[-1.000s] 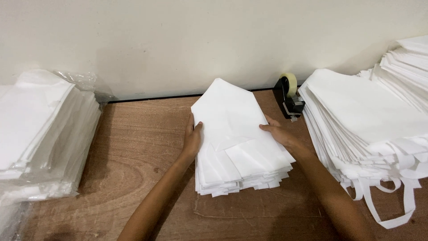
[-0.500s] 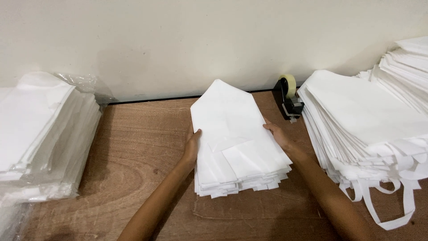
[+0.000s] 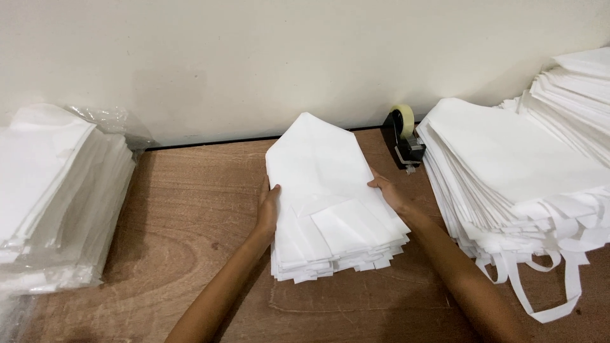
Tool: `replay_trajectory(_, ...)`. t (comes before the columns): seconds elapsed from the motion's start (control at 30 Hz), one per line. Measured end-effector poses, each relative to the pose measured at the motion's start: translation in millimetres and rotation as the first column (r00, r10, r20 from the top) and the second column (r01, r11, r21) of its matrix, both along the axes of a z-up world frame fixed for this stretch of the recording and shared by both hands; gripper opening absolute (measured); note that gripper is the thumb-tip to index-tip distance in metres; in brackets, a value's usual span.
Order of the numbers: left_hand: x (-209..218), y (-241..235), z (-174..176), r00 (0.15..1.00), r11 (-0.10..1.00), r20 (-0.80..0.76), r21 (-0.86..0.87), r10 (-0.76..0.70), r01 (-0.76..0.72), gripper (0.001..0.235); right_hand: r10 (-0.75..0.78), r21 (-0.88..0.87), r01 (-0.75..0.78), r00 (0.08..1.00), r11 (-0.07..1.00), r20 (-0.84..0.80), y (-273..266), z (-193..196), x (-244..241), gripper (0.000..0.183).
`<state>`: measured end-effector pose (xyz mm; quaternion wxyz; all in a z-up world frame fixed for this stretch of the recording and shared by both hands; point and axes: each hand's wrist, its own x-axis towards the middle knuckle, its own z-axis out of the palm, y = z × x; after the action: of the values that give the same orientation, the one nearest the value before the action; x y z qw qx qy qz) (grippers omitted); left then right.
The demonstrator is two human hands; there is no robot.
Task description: Folding and stacking white non-woven bags on a wooden work surface.
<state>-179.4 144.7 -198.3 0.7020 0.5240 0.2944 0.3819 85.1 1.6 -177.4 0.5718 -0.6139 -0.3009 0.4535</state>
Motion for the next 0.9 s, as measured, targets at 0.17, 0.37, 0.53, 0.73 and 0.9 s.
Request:
replay_trajectory(0.17,2,2,12,1.000,1.000,0.015,0.023,-0.015,0.014,0.074,0.015,-0.002,-0.014,0.998,1.000,0.055,2,-5,-3,0.074)
replay_trajectory(0.37,-12,-2,18,0.998,0.998,-0.048,0.045,-0.039,0.042,0.075,0.046,-0.033,-0.044,0.997,0.998,0.064,-19,44,-37,0.076)
replay_trajectory(0.53,-12,-2,17,0.996,0.997,-0.076,0.040,-0.056,0.059,0.076,0.095,-0.008,-0.095,0.991,0.995,0.092,-8,24,-19,0.076)
replay_trajectory(0.73,-19,-10,69,0.988,0.998,-0.145,-0.032,-0.054,0.050,0.085,0.036,0.008,-0.037,0.996,0.999,0.088,-14,22,9,0.074)
replay_trajectory(0.9,17,6,105,0.910,0.927,-0.405,0.367,0.089,0.072,0.068,0.080,-0.031,-0.074,0.914,0.997,0.397,-38,58,13,0.081)
